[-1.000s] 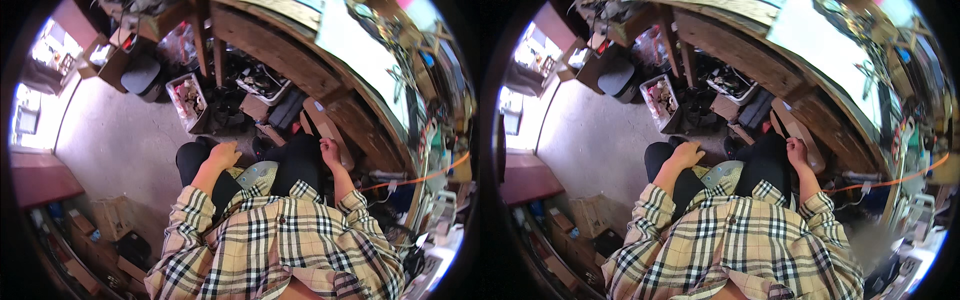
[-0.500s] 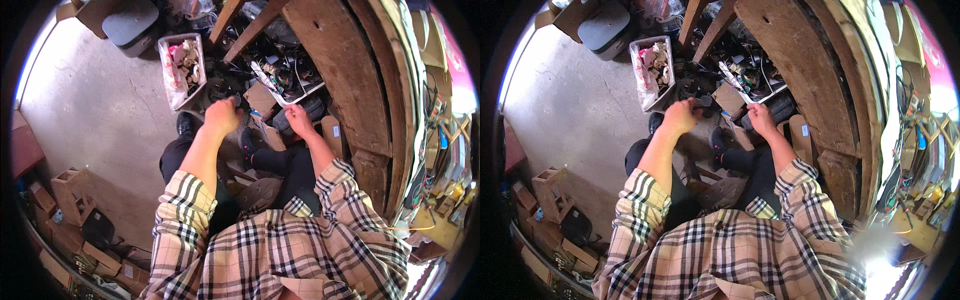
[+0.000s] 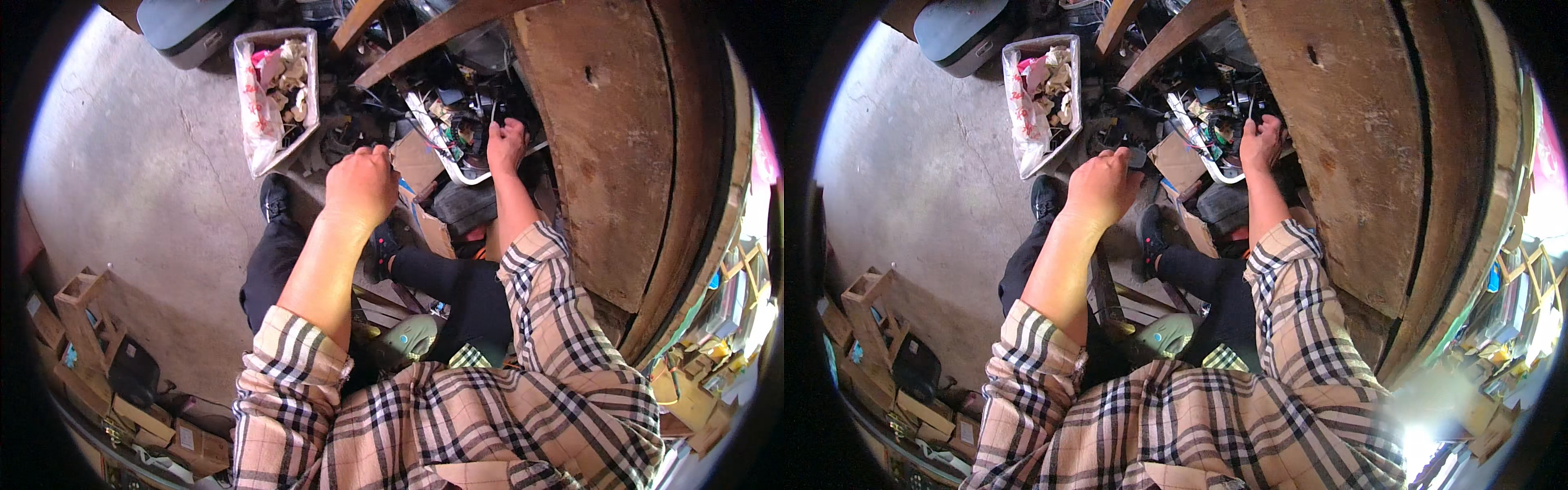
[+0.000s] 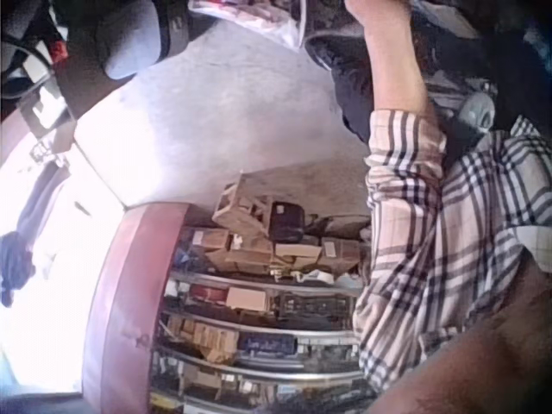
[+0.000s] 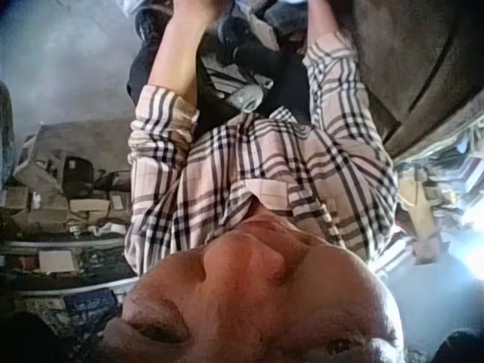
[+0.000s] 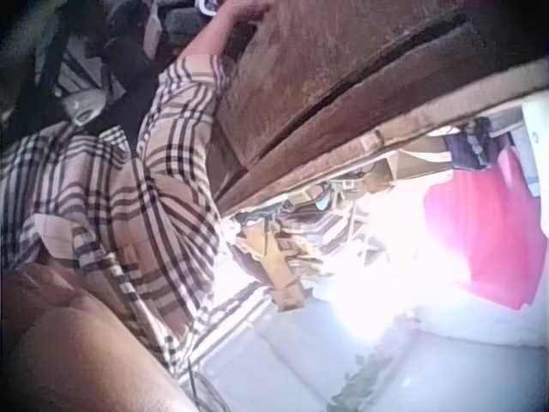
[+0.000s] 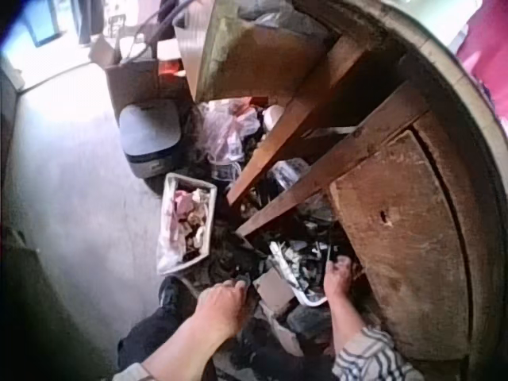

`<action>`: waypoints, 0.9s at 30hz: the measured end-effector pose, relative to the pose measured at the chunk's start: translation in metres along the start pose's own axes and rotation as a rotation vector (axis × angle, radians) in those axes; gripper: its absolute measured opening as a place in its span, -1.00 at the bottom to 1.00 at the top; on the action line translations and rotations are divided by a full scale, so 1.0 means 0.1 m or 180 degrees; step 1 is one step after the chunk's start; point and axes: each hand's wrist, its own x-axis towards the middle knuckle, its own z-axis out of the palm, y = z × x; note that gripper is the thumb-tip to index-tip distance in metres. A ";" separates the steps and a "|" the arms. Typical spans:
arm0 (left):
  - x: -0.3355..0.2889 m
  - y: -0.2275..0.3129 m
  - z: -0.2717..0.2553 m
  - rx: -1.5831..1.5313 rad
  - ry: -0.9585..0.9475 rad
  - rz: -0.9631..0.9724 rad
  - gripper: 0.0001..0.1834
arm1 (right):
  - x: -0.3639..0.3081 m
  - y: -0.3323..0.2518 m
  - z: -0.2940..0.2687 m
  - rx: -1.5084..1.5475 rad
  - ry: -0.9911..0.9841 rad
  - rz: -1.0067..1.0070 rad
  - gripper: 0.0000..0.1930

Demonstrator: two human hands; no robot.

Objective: The person retrieves a circuit board from under the workbench and uses a multimeter to test various points on the board. They flip the board over to test both sides and then place it back on the table.

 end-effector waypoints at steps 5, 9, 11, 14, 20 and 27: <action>0.01 0.08 -0.10 0.0023 -0.0132 -0.0141 -0.71 | 0.08 -0.25 0.03 -0.0278 -0.0366 -0.0411 -0.63; -0.06 0.06 -0.07 -0.0008 0.0001 -0.0050 -0.64 | 0.05 -0.43 -0.03 -0.1031 -0.0480 -0.0389 -0.62; -0.06 0.07 -0.06 0.0000 0.0013 -0.0029 -0.64 | 0.12 -0.42 -0.05 -0.1390 -0.0555 -0.0505 -0.65; -0.08 0.05 -0.06 0.0033 0.0069 -0.0039 -0.65 | 0.16 -0.37 -0.05 -0.1814 -0.0514 -0.0655 -0.72; -0.09 0.07 -0.11 0.0041 -0.0024 -0.0036 -0.68 | 0.31 -0.17 -0.32 -0.1230 -0.0016 -0.0041 -0.71; -0.06 0.06 -0.08 0.0082 -0.0036 -0.0043 -0.70 | -0.04 -0.30 -0.67 -0.0530 0.0218 -0.0330 -0.71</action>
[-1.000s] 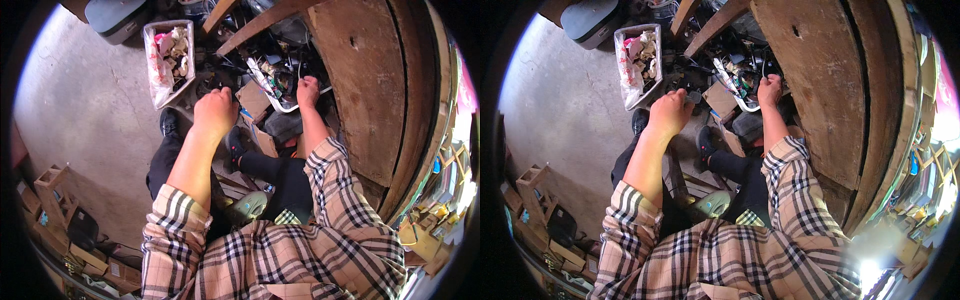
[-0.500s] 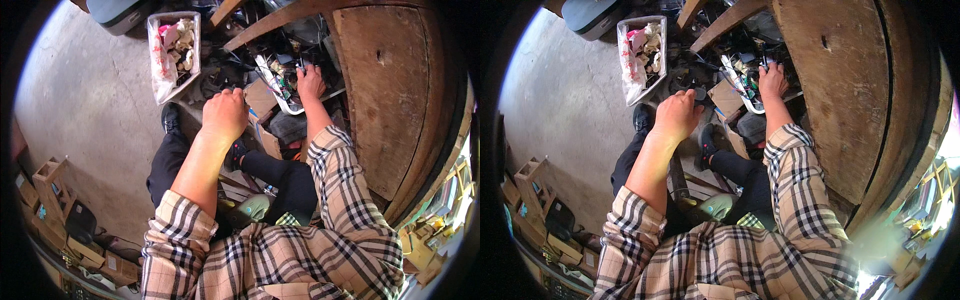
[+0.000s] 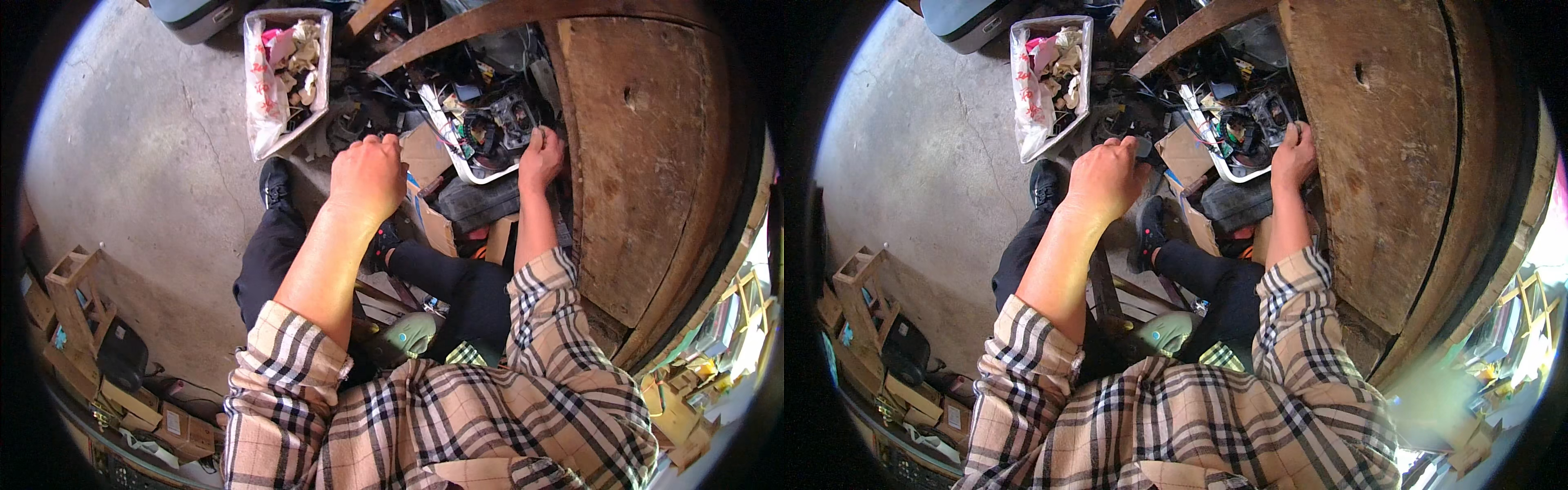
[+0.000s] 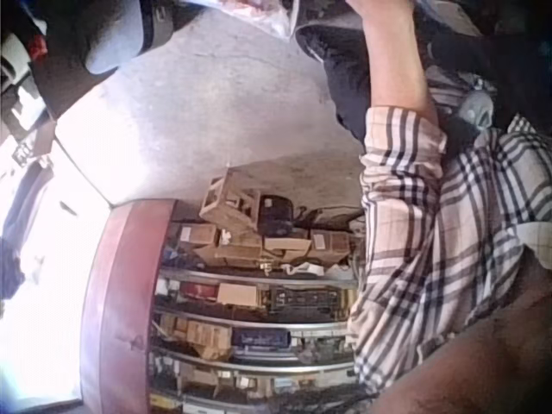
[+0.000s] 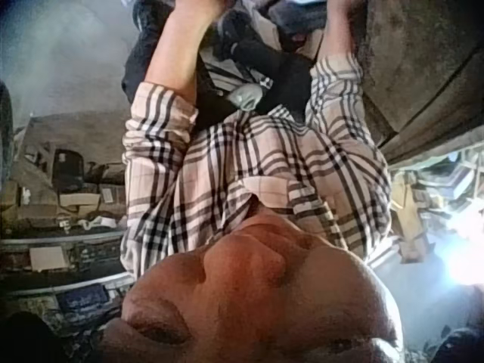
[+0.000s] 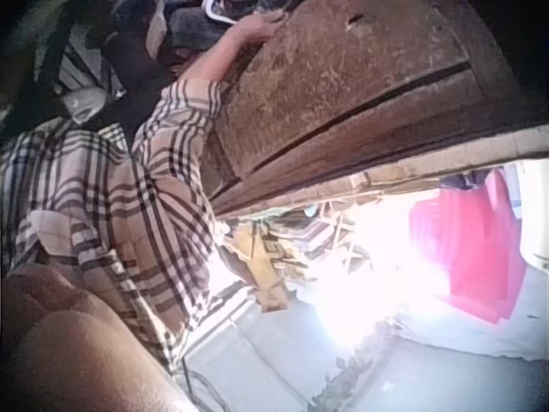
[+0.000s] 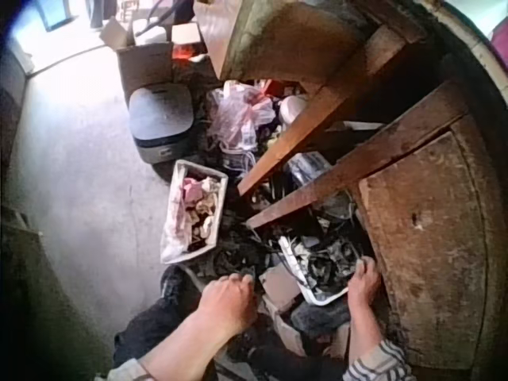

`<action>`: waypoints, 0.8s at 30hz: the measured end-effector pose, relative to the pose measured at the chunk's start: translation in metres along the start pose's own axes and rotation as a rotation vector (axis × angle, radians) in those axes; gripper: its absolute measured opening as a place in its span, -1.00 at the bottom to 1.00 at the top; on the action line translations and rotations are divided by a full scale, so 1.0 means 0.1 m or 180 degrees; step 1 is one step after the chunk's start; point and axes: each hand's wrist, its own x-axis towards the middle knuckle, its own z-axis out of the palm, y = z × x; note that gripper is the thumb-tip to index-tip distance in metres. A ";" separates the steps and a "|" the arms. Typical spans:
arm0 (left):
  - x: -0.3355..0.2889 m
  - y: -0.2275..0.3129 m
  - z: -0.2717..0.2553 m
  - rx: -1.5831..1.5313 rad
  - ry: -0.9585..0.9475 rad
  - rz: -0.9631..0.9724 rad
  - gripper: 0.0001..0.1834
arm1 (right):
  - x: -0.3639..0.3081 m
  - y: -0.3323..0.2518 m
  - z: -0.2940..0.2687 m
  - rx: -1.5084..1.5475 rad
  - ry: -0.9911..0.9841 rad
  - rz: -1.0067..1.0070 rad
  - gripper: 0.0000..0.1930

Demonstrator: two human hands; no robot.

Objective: The person retrieves a circuit board from under the workbench and uses a multimeter to test various points on the board. They flip the board over to test both sides and then place it back on the table.

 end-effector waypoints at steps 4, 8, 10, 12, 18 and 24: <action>0.02 -0.04 0.04 0.0000 -0.0022 -0.0024 -0.64 | -0.27 -0.02 -0.21 0.0079 0.0095 -0.0363 -0.77; 0.04 -0.07 0.03 0.0022 0.0027 -0.0021 -0.65 | -0.58 -0.19 -0.41 0.0338 -0.0169 -0.0379 -0.84; 0.05 -0.08 0.03 0.0055 0.0018 -0.0025 -0.66 | -0.71 -0.30 -0.52 0.0389 -0.0315 -0.0484 -0.84; 0.06 -0.10 0.06 0.0073 0.0025 -0.0033 -0.67 | -0.84 -0.36 -0.59 0.0517 -0.0420 -0.0634 -0.83; 0.05 -0.18 0.04 0.0060 0.0122 -0.0013 -0.68 | -1.17 -0.52 -0.80 0.0539 -0.0684 -0.1273 -0.80; 0.05 -0.22 0.02 0.0165 0.0154 -0.0100 -0.68 | -1.32 -0.47 -0.95 0.0343 -0.0707 -0.2070 -0.68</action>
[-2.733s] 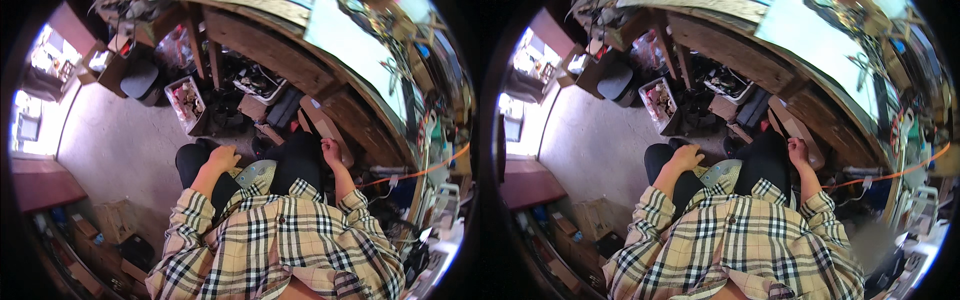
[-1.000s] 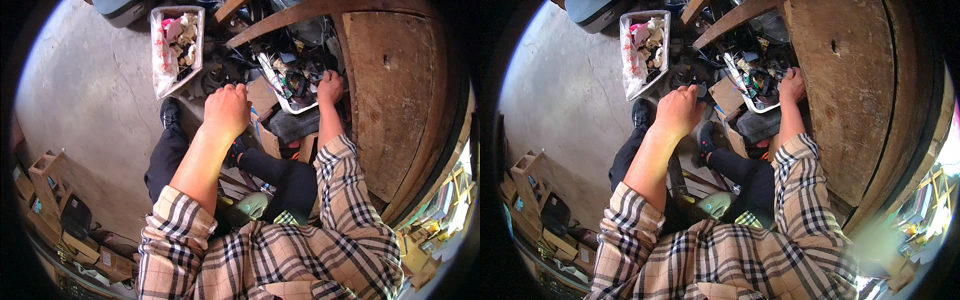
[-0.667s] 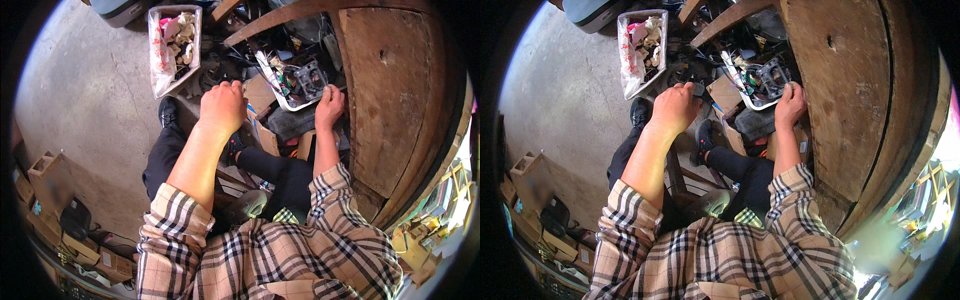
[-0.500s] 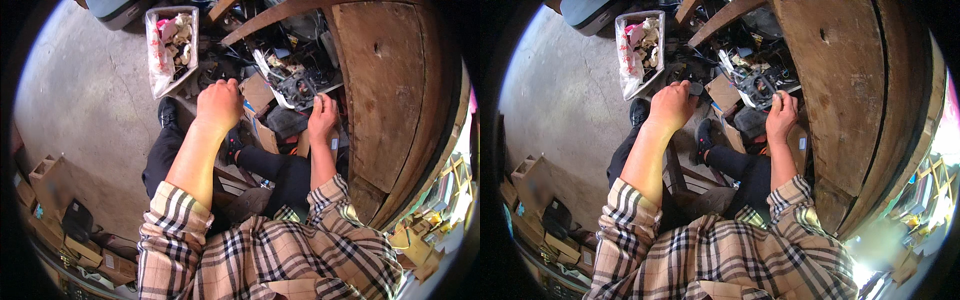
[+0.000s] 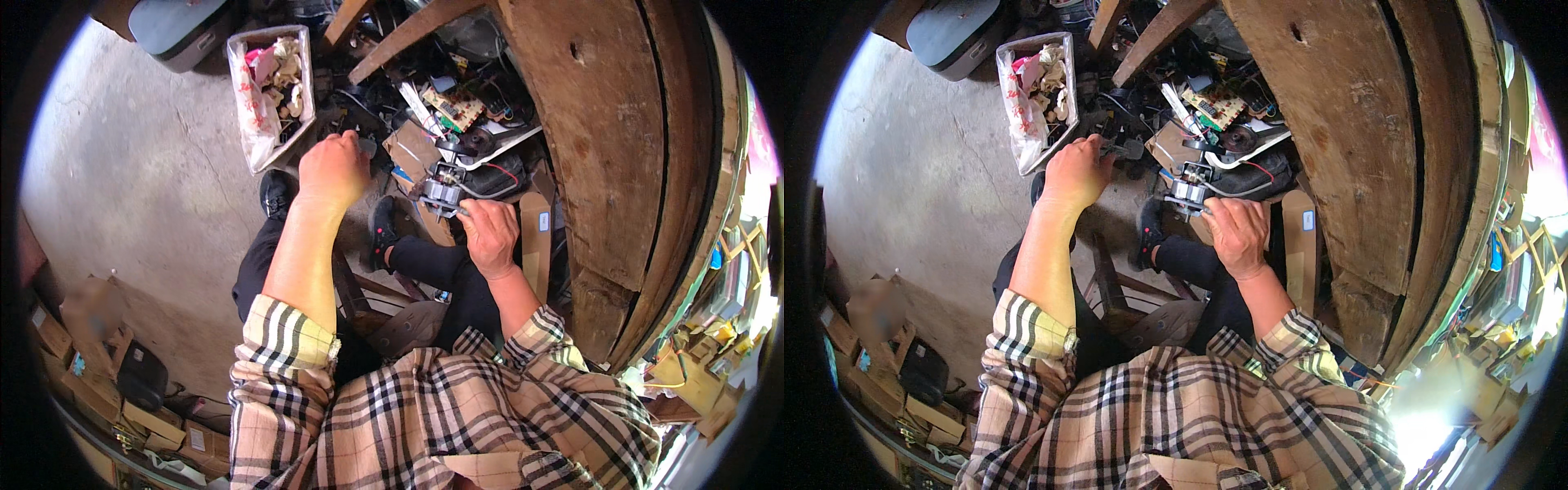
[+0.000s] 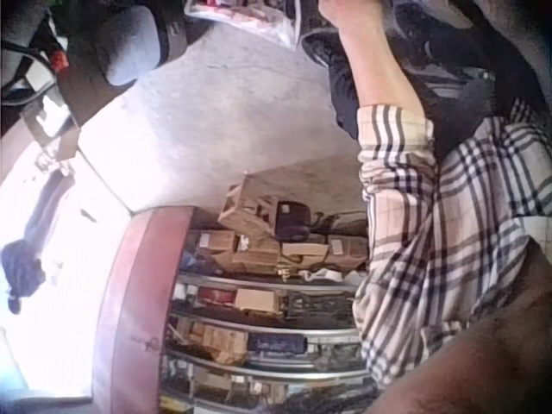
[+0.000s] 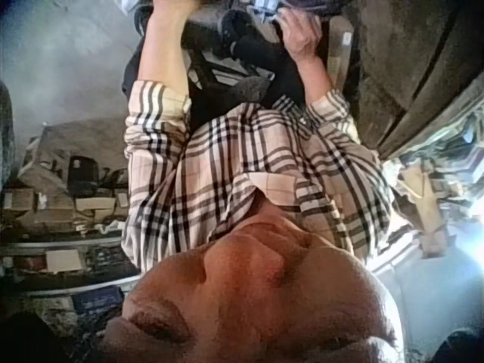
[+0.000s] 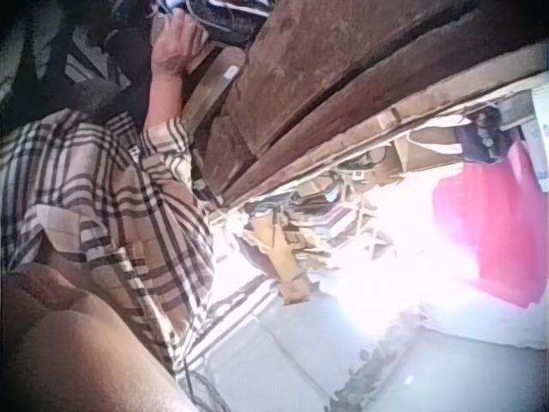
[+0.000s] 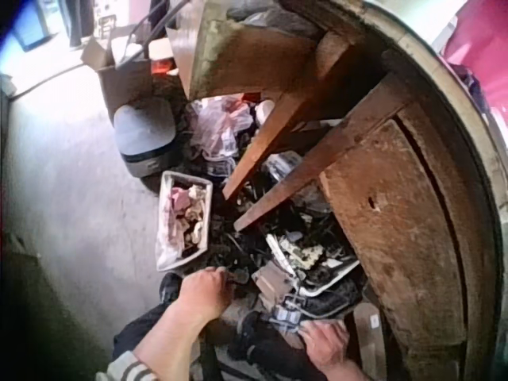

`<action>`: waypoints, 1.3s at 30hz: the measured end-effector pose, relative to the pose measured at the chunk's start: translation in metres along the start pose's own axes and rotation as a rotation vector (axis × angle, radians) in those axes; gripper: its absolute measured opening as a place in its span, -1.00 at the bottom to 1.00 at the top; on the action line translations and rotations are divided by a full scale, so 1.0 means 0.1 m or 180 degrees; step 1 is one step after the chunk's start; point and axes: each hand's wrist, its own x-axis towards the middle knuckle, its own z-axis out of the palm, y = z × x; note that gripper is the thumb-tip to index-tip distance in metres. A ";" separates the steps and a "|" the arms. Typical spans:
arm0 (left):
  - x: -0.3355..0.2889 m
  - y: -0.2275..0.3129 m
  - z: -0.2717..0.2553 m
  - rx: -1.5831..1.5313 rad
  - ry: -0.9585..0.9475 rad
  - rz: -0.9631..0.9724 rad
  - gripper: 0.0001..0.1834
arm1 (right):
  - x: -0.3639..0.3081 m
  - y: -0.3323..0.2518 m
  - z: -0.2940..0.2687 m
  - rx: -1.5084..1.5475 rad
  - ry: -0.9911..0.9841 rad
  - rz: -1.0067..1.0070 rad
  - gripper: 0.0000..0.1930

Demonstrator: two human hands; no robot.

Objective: The person retrieves a circuit board from under the workbench and uses a multimeter to test various points on the board. They flip the board over to test both sides and then place it back on the table.

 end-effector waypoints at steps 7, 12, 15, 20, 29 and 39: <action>0.03 -0.11 0.03 0.0120 0.0053 -0.0003 -0.69 | -0.08 -0.08 -0.06 0.0183 -0.0162 -0.0300 -0.64; 0.03 -0.04 -0.16 0.0432 -0.0379 -0.0597 -0.71 | -0.04 -0.34 -0.20 0.0585 -0.0462 -0.0422 -0.68; 0.03 -0.10 -0.21 0.0401 -0.0371 -0.0881 -0.70 | -0.01 -0.52 -0.28 0.0871 -0.0469 -0.0493 -0.68; 0.02 -0.11 -0.33 0.0391 -0.0314 -0.1180 -0.65 | 0.03 -0.72 -0.33 0.1124 -0.0564 -0.0538 -0.69; 0.00 -0.17 -0.43 0.0478 -0.0208 -0.1478 -0.61 | 0.14 -0.70 0.24 0.1305 -0.0797 -0.0003 -0.74; 0.00 -0.15 -0.37 0.0493 -0.0042 -0.1339 -0.62 | 0.39 -0.57 1.07 0.1381 -0.0838 0.0588 -0.86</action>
